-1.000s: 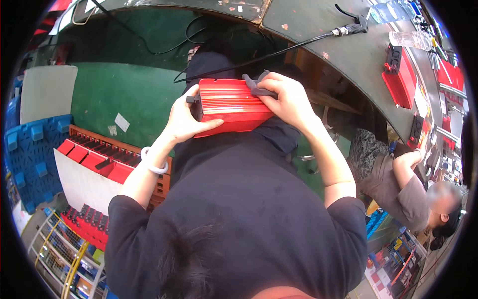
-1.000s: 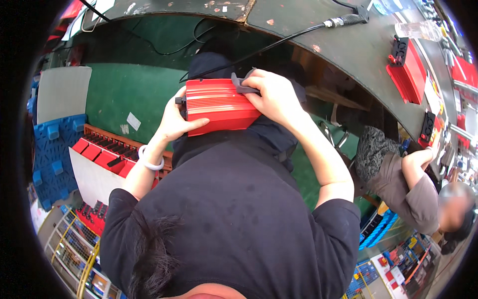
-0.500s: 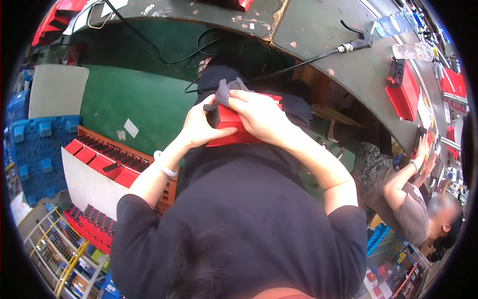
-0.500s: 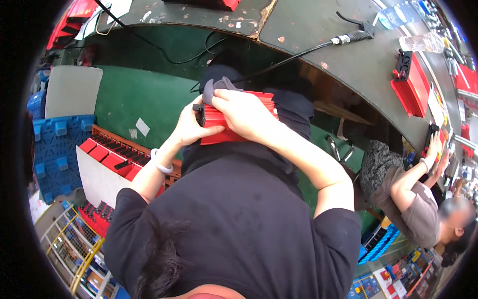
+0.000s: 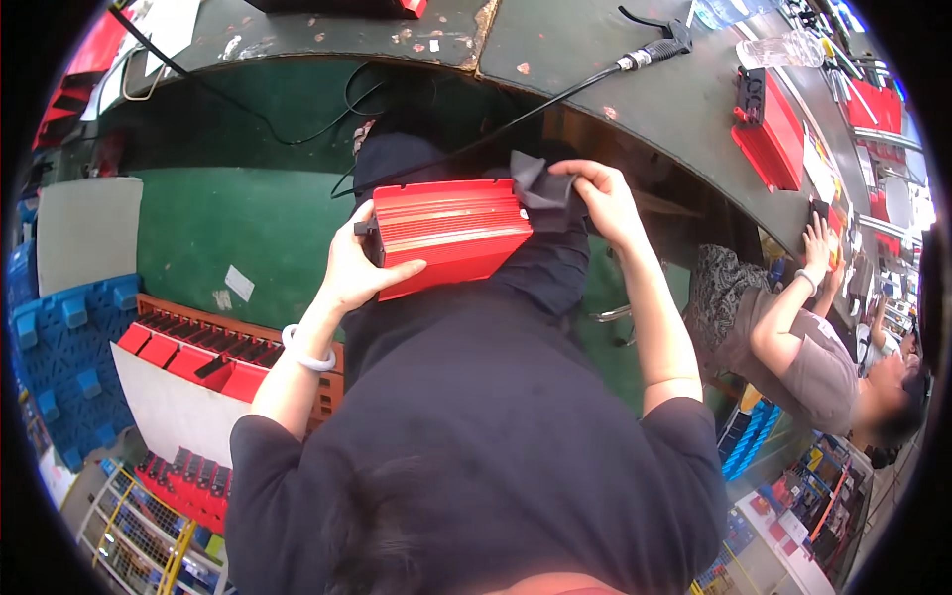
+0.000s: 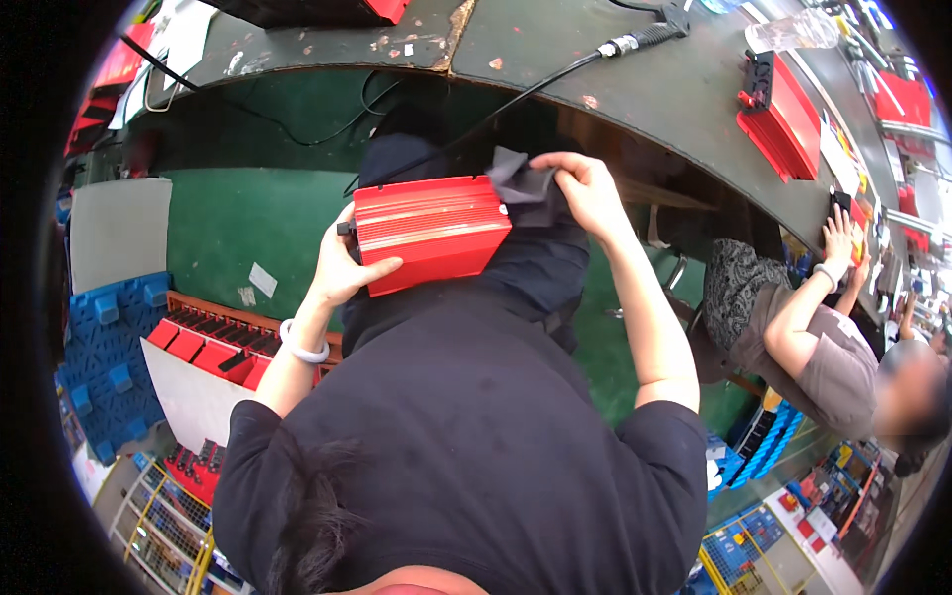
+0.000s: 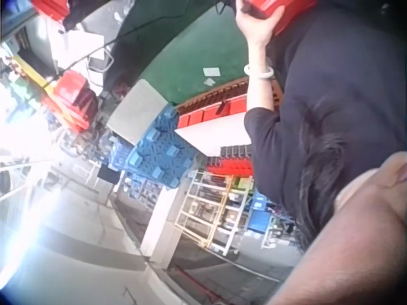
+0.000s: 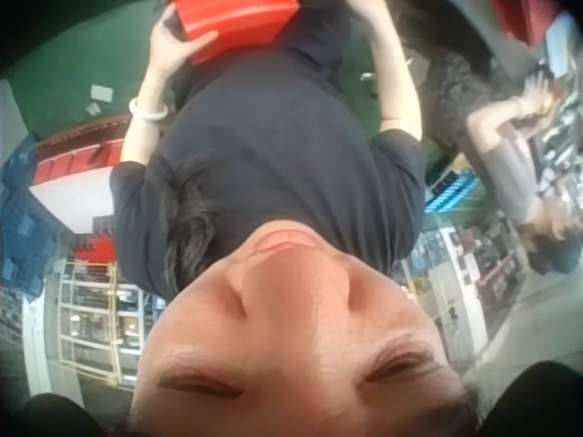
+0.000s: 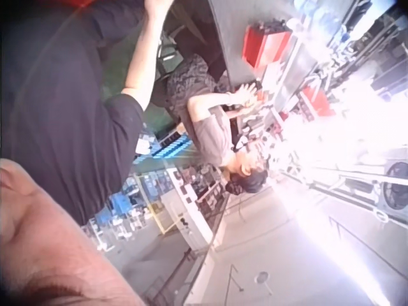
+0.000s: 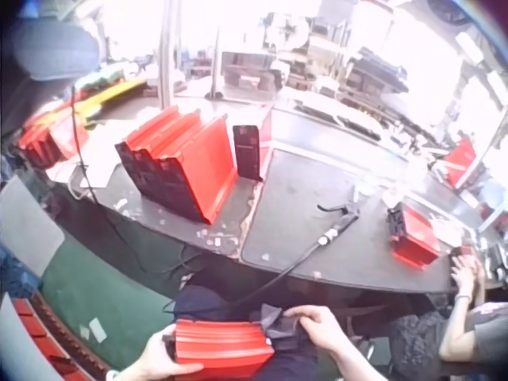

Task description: Cleaning and inspecting red electronic power inverter housings with a cloth and an air nozzle.

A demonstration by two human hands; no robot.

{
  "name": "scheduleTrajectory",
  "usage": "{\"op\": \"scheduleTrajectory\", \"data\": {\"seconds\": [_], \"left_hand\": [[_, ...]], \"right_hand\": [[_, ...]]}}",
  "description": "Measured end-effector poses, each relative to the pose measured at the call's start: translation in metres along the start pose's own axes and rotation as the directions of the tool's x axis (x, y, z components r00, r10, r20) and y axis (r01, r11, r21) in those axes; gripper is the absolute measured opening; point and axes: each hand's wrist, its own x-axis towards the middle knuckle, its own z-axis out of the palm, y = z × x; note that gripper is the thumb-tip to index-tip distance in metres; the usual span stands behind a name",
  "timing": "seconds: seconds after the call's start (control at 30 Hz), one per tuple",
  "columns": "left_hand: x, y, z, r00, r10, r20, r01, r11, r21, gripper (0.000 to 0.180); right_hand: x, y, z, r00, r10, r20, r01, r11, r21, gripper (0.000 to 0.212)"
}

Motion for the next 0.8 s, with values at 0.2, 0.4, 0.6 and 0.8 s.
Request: {"op": "scheduleTrajectory", "data": {"seconds": [0.2,0.4,0.6,0.8], "left_hand": [[0.002,0.010,0.003,1.000,0.008,0.020,-0.009,1.000,0.024,0.069],[0.003,0.006,0.005,0.998,0.025,-0.050,-0.018,0.989,0.147,0.072],[0.004,0.011,0.007,0.999,0.051,-0.018,-0.042,0.941,0.337,0.069],[0.006,0.017,0.008,0.999,0.053,-0.013,-0.045,0.933,0.357,0.072]], "right_hand": [[0.015,-0.020,0.024,0.962,-0.218,0.168,0.241,0.961,-0.137,0.031],[0.035,-0.043,0.030,0.901,-0.216,0.376,0.384,0.800,-0.461,0.023],[0.036,-0.088,0.052,0.891,-0.417,0.178,0.437,0.895,-0.088,0.022],[0.052,-0.092,0.098,0.719,-0.536,0.441,0.672,0.697,-0.248,0.018]]}}
